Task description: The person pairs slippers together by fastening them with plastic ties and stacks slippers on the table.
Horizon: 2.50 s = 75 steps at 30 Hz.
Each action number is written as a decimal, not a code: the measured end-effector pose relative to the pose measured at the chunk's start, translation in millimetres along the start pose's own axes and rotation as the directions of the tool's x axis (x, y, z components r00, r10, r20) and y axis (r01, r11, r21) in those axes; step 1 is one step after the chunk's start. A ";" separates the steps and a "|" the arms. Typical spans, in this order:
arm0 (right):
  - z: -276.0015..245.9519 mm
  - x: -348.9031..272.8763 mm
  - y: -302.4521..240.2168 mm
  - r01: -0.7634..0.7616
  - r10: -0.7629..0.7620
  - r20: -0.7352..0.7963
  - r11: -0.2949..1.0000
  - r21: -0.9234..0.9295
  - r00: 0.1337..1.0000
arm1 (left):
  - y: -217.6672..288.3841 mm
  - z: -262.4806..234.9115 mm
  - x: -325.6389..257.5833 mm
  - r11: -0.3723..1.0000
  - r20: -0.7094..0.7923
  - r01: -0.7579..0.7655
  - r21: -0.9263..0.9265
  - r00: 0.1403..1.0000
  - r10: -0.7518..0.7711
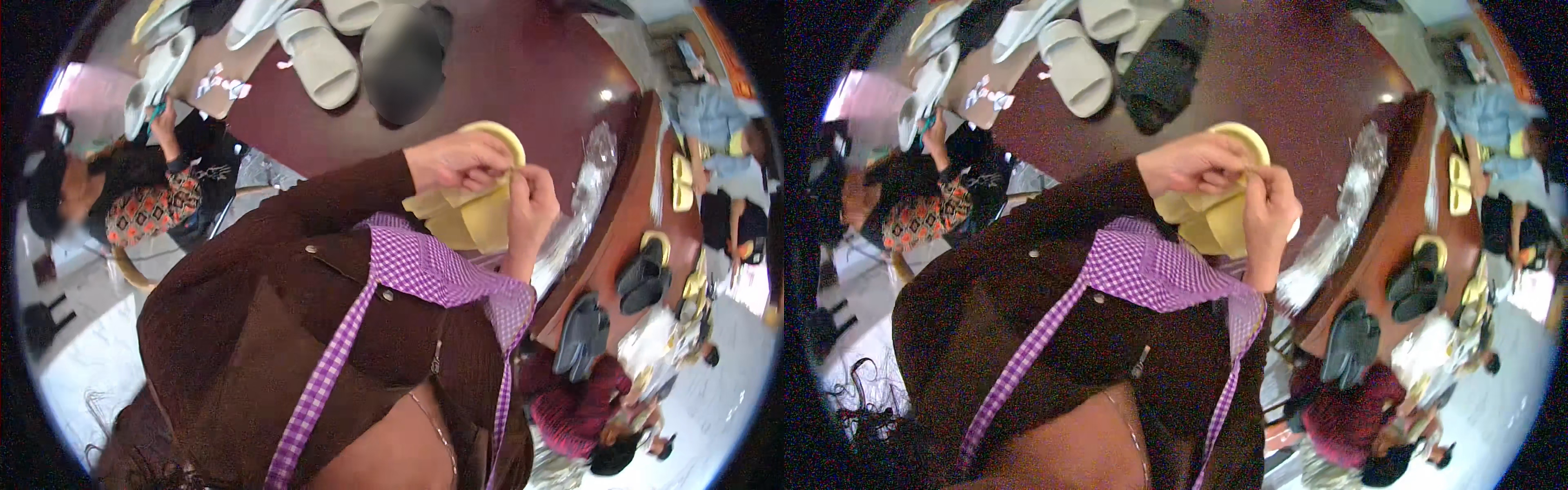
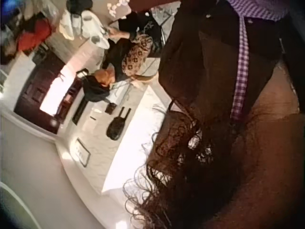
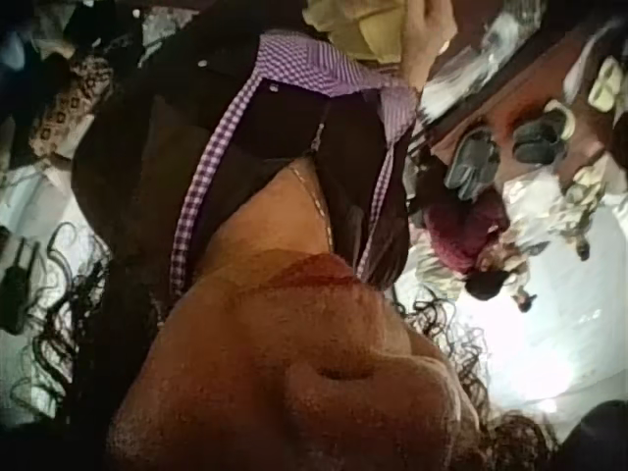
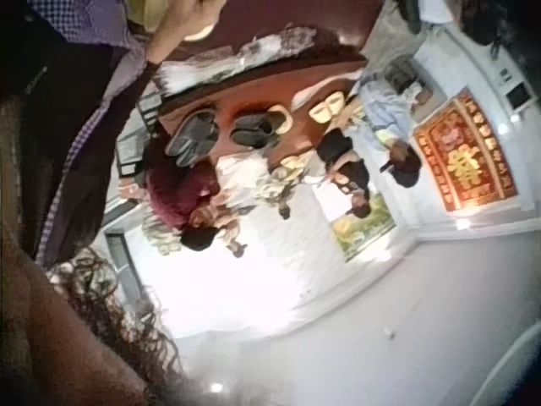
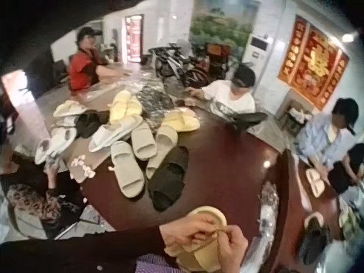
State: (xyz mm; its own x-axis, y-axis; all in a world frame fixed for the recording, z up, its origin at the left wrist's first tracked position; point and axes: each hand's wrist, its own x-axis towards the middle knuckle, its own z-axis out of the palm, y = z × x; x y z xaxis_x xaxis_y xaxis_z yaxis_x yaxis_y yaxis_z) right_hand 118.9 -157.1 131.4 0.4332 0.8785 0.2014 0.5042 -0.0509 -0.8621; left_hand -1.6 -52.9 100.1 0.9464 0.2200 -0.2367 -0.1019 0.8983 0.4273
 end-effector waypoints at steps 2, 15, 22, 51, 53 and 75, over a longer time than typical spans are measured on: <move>-1.2 -5.3 2.6 0.013 -0.013 0.020 1.000 -0.024 1.000 | -9.4 -2.1 4.0 0.999 -0.017 -0.033 0.017 0.999 0.033; -16.5 8.7 87.1 0.072 -0.135 -0.189 0.948 -0.309 0.973 | 6.1 -70.2 1.9 -0.064 0.108 -0.134 0.989 0.359 0.927; 22.7 -61.7 165.0 -0.349 0.418 0.403 0.907 -0.235 0.814 | 31.4 -178.3 -44.6 -0.071 0.018 0.394 0.916 0.137 0.990; -237.4 -5.0 86.4 -0.079 0.002 -0.221 0.937 -0.340 0.975 | -98.7 -68.8 -28.4 0.890 0.198 -0.021 -0.455 0.972 0.124; -161.2 -16.9 69.1 -0.169 0.164 -0.079 0.984 -0.058 0.983 | -101.3 -59.7 -24.0 0.818 0.392 0.153 -0.555 0.915 0.095; -11.0 -103.5 90.4 -0.446 0.411 0.275 0.410 0.795 0.869 | -126.3 -41.3 6.8 0.690 -0.197 -0.644 0.331 0.668 0.718</move>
State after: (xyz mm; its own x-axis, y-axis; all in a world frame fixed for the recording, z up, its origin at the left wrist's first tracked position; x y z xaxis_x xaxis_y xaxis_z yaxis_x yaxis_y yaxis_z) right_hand 127.9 -257.9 37.8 0.3784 0.8731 -0.3075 -0.5805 -0.0350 -0.8135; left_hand 5.0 -149.2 8.4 0.4980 0.8669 -0.0235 -0.5785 0.3522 0.7357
